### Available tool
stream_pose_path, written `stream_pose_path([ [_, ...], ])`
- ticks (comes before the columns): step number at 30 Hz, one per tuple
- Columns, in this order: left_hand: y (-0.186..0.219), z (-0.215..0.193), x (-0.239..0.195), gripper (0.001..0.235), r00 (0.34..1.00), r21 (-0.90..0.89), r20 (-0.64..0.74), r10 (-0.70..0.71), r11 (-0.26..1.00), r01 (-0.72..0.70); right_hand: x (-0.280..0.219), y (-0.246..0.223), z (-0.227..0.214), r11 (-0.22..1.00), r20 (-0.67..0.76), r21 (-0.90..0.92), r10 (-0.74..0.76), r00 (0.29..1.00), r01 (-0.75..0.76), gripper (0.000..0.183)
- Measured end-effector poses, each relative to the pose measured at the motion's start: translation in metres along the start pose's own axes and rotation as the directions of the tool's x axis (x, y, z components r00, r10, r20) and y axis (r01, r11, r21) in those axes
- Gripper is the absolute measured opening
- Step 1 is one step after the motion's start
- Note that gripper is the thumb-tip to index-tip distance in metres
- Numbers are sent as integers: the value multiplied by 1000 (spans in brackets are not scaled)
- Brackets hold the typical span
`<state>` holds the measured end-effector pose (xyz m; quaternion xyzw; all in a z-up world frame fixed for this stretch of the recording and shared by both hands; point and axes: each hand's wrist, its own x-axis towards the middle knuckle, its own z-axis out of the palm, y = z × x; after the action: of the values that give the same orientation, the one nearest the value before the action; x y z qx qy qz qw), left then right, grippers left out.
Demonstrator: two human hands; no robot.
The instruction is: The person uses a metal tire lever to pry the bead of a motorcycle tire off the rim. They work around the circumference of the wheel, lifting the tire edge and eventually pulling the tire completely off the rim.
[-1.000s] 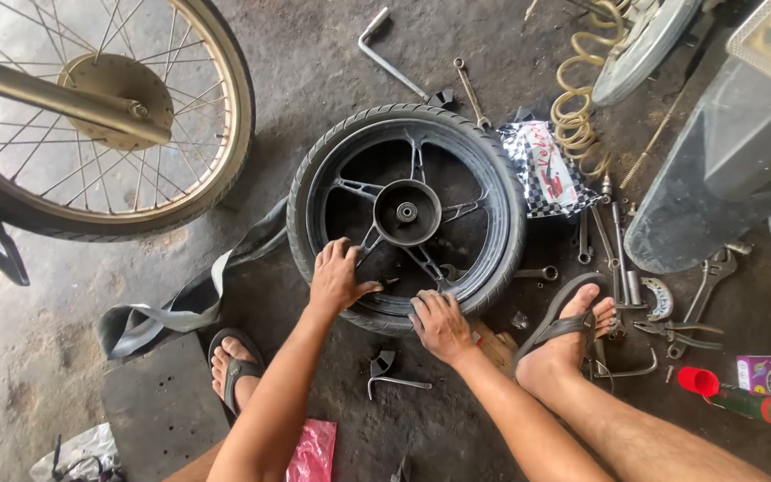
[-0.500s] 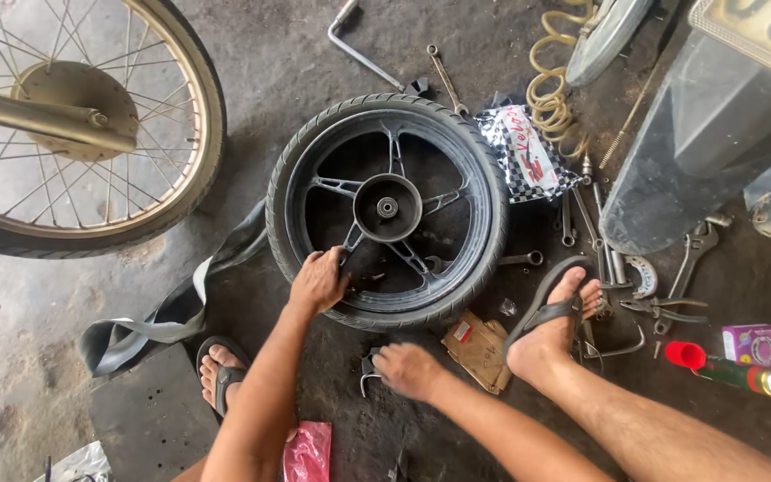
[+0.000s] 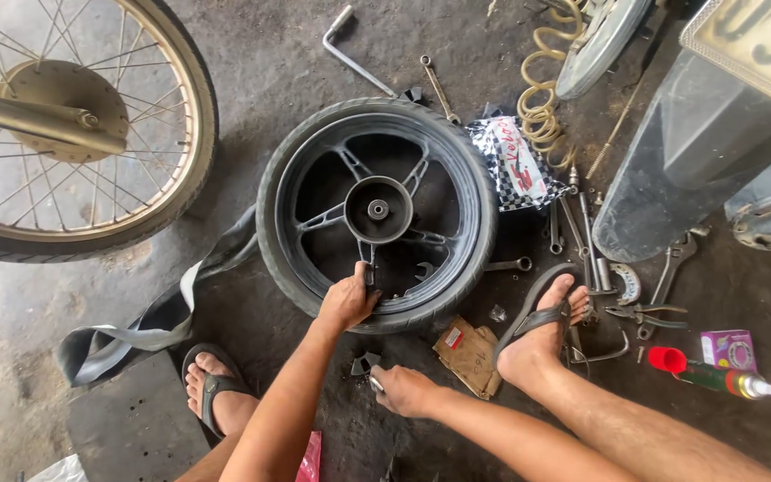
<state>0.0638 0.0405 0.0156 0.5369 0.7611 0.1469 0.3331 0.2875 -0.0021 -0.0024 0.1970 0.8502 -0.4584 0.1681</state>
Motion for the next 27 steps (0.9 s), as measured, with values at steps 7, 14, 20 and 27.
stream_pose_path([
  [7, 22, 6, 3, 48, 998, -20, -66, -5, 1000, 4, -9, 5, -88, 846, 278, 529, -98, 956, -67, 52],
  [14, 19, 12, -3, 42, 994, 23, -92, -52, 998, 54, -24, -2, -145, 944, 92, -104, 323, 942, -314, 37],
  [20, 13, 20, 0, 41, 987, 94, -151, 49, 995, -35, -8, 20, -186, 923, -197, -342, 114, 974, -177, 26],
  [27, 22, 6, -1, 36, 998, 63, -39, -45, 997, 48, 26, 17, -212, 914, -119, -365, 142, 983, -176, 19],
])
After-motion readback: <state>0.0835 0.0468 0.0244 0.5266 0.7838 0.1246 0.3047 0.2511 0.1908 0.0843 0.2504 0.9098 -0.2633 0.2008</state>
